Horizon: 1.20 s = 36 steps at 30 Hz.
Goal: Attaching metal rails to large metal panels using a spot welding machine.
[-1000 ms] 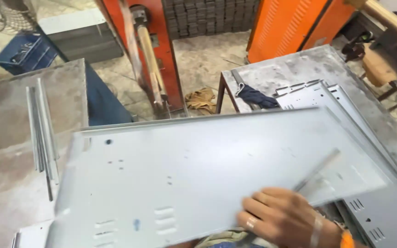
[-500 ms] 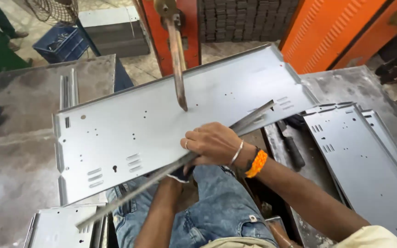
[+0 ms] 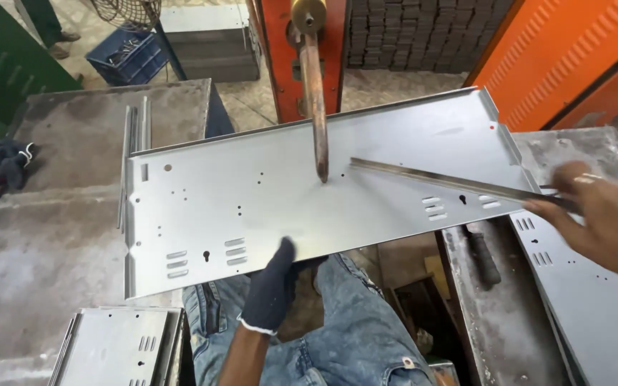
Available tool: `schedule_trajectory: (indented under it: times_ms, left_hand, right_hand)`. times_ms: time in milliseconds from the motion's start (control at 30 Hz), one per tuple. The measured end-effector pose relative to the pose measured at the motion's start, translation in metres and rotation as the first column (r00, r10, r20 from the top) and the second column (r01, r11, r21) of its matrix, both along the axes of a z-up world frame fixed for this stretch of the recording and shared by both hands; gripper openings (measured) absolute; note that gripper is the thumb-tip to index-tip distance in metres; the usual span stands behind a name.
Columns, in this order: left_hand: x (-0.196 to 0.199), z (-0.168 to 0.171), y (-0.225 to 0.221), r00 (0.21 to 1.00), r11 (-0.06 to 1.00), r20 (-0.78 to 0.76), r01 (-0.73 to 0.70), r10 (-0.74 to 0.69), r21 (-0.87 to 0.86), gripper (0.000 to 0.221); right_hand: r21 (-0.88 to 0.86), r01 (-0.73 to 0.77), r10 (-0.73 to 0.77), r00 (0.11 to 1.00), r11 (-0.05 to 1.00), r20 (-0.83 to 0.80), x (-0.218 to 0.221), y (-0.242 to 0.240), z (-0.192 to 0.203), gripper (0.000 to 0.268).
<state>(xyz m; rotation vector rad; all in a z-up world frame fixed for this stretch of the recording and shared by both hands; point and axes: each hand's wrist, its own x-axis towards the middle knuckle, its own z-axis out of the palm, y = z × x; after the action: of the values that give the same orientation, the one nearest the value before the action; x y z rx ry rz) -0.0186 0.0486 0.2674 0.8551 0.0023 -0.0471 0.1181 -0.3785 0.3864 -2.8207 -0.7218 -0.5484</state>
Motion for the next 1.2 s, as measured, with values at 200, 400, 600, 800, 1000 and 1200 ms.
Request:
schedule_trajectory:
  times_ms: [200,400,600,800,1000,1200]
  left_hand:
    - [0.000,0.003,-0.001,0.948,0.968,-0.238,-0.238,0.213,-0.083,0.043]
    - [-0.003,0.001,0.009,0.956,0.973,-0.205,-0.226,0.211,-0.052,0.036]
    - [0.005,-0.002,0.020,0.957,0.963,-0.138,-0.236,0.254,0.133,0.031]
    - [0.002,-0.025,0.071,0.983,0.936,-0.023,-0.168,0.184,0.309,0.033]
    - [0.015,-0.149,0.200,0.785,0.679,-0.021,-0.521,0.619,0.517,0.030]
    - [0.014,-0.232,0.339,0.484,-0.383,0.422,-0.182,0.766,0.905,0.028]
  right_hand:
    - [-0.053,-0.357,0.327,0.897,0.933,-0.297,0.064,0.147,0.006,0.036]
    - [-0.098,-0.470,0.480,0.867,0.877,0.138,0.075,0.233,-0.012,0.026]
    - [0.021,-0.416,0.392,0.871,0.909,0.295,0.110,0.249,-0.021,0.060]
    - [0.152,-0.301,0.313,0.948,0.941,-0.063,0.142,0.237,-0.043,0.032]
    - [-0.050,-0.080,0.071,0.985,0.996,-0.155,0.127,0.223,-0.055,0.030]
    - [-0.096,0.012,-0.015,0.999,0.995,-0.035,0.098,0.241,-0.038,0.036]
